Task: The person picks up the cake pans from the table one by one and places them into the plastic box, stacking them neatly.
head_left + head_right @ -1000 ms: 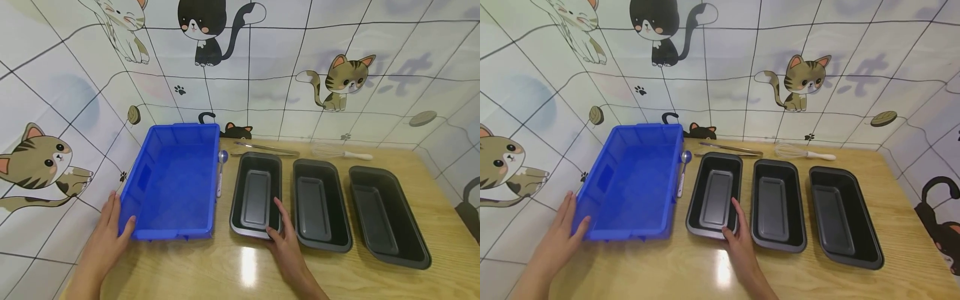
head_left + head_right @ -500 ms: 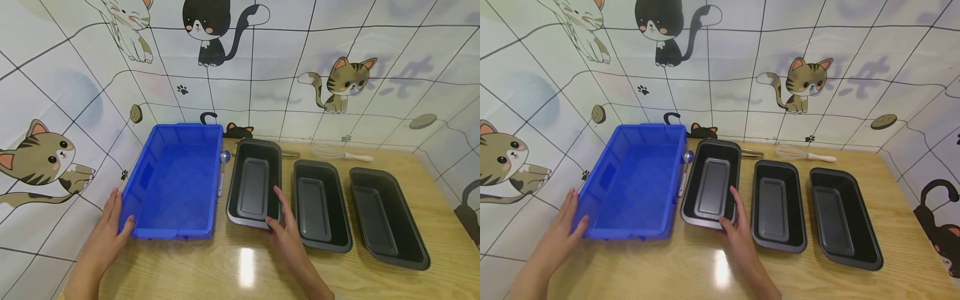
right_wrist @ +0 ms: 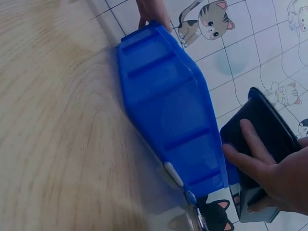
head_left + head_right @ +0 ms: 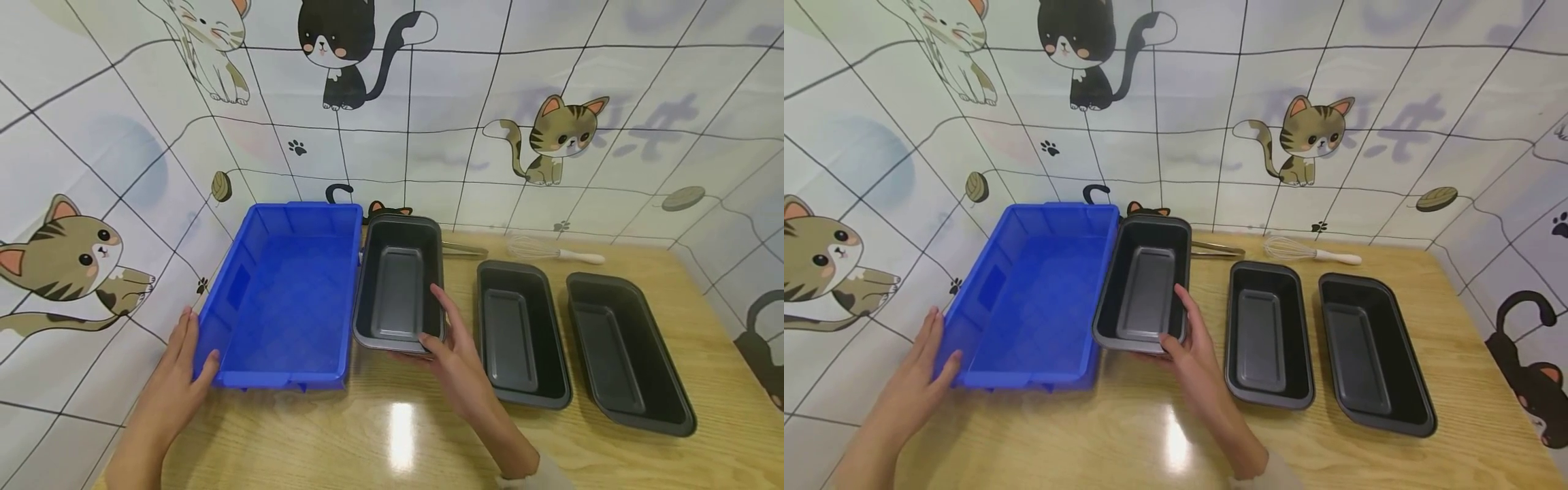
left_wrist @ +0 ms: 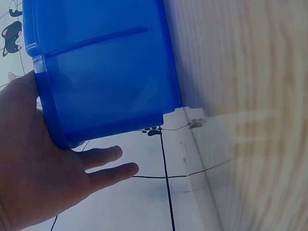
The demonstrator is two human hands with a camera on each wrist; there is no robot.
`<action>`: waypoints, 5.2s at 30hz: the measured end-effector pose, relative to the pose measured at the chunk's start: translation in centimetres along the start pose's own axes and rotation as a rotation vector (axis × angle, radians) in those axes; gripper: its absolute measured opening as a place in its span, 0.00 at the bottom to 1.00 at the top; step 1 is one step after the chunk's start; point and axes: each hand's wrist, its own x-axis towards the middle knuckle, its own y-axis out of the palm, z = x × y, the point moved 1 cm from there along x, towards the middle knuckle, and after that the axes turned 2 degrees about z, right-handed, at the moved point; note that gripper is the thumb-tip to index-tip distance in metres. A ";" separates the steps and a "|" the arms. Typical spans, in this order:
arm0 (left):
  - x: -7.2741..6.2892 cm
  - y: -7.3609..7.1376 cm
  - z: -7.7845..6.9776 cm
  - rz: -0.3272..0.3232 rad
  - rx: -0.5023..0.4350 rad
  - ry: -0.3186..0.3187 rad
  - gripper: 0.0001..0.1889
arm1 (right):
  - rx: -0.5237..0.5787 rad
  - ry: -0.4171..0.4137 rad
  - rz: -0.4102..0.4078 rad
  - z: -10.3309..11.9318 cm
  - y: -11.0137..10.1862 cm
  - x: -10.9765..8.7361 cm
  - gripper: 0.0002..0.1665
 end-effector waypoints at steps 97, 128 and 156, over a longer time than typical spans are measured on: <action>0.4 0.3 -0.1 -0.028 -0.023 0.011 0.42 | -1.445 0.234 0.286 -4.9 16.0 11.8 0.36; -1.1 0.8 -5.1 -0.108 0.178 -0.046 0.37 | -1.626 0.074 -0.223 5.8 -13.8 -8.0 0.30; -0.6 1.9 -7.2 0.011 0.176 -0.282 0.54 | -1.332 0.035 -0.242 2.3 -15.5 -9.6 0.34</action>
